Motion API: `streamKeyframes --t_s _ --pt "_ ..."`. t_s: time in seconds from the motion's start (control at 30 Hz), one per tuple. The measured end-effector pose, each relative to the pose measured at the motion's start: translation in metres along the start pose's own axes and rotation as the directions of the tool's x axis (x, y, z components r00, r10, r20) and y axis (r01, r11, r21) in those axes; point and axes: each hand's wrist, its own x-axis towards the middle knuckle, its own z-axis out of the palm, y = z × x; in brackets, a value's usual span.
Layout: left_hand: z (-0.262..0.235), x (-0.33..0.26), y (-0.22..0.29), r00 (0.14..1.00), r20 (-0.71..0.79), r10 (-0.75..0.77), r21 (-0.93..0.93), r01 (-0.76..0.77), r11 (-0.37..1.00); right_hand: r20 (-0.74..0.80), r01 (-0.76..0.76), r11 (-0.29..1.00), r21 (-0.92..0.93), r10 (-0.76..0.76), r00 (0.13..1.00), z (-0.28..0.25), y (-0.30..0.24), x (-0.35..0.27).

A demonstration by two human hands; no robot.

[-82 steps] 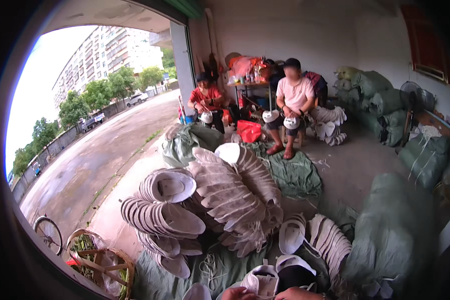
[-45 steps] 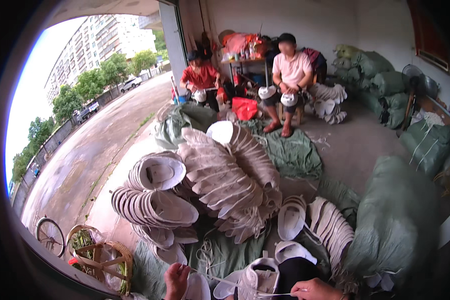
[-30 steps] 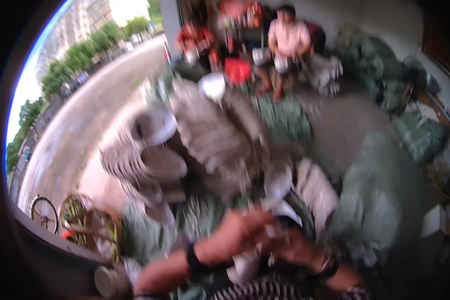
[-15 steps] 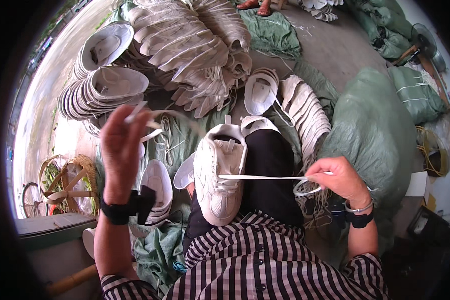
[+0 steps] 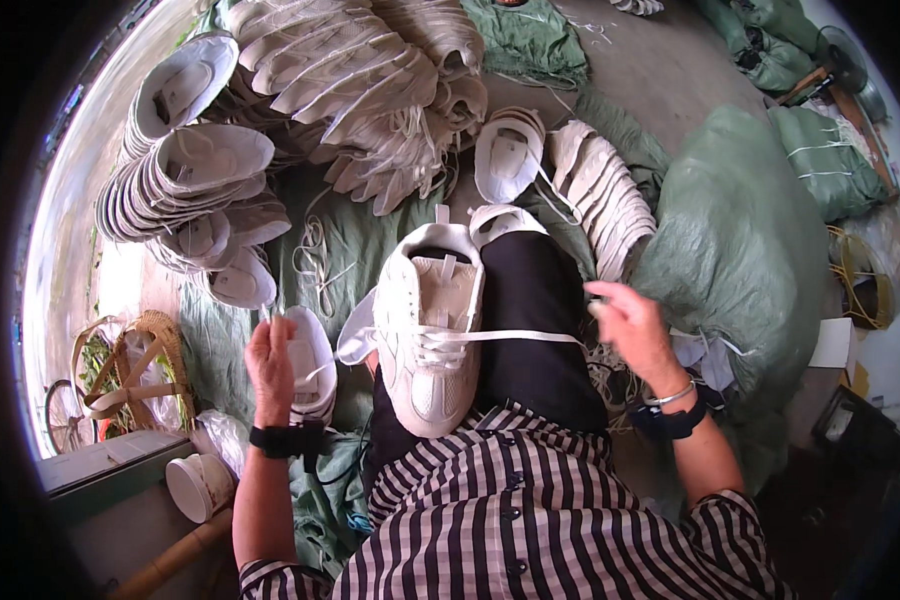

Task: The person laces a shoe by hand, threading a shoelace through the eyelets and pulling it tight. They then tie the shoelace into a bow before setting the shoe down and picking up another shoe to repeat the process.

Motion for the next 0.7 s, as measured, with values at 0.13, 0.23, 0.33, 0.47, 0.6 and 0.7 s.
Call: streamKeyframes --t_s 0.13,0.23,0.33,0.47,0.6,0.7 --pt "0.057 -0.037 0.05 0.967 0.234 0.102 -0.363 -0.011 0.932 0.548 0.168 0.97 0.175 -0.238 0.802 0.05 -0.054 -0.015" --pt "0.074 -0.052 0.089 0.936 0.308 0.171 0.077 -0.204 0.976 0.209 0.697 0.683 -0.217 -0.665 0.717 0.086 -0.046 -0.008" --pt "0.076 -0.057 0.08 0.932 0.319 0.173 0.063 -0.203 0.977 0.239 0.733 0.637 -0.238 -0.693 0.68 0.095 -0.047 -0.006" --pt "0.071 -0.052 0.09 0.932 0.312 0.186 0.261 -0.272 0.926 0.25 0.782 0.503 -0.368 -0.757 0.604 0.102 -0.051 0.002" --pt "0.074 -0.054 0.088 0.923 0.338 0.184 0.31 -0.294 0.904 0.314 0.734 0.488 -0.472 -0.685 0.657 0.1 -0.055 0.0" --pt "0.072 -0.056 0.078 0.918 0.394 0.04 0.121 -0.095 0.988 0.27 0.76 0.484 -0.433 -0.735 0.622 0.105 -0.05 0.002"
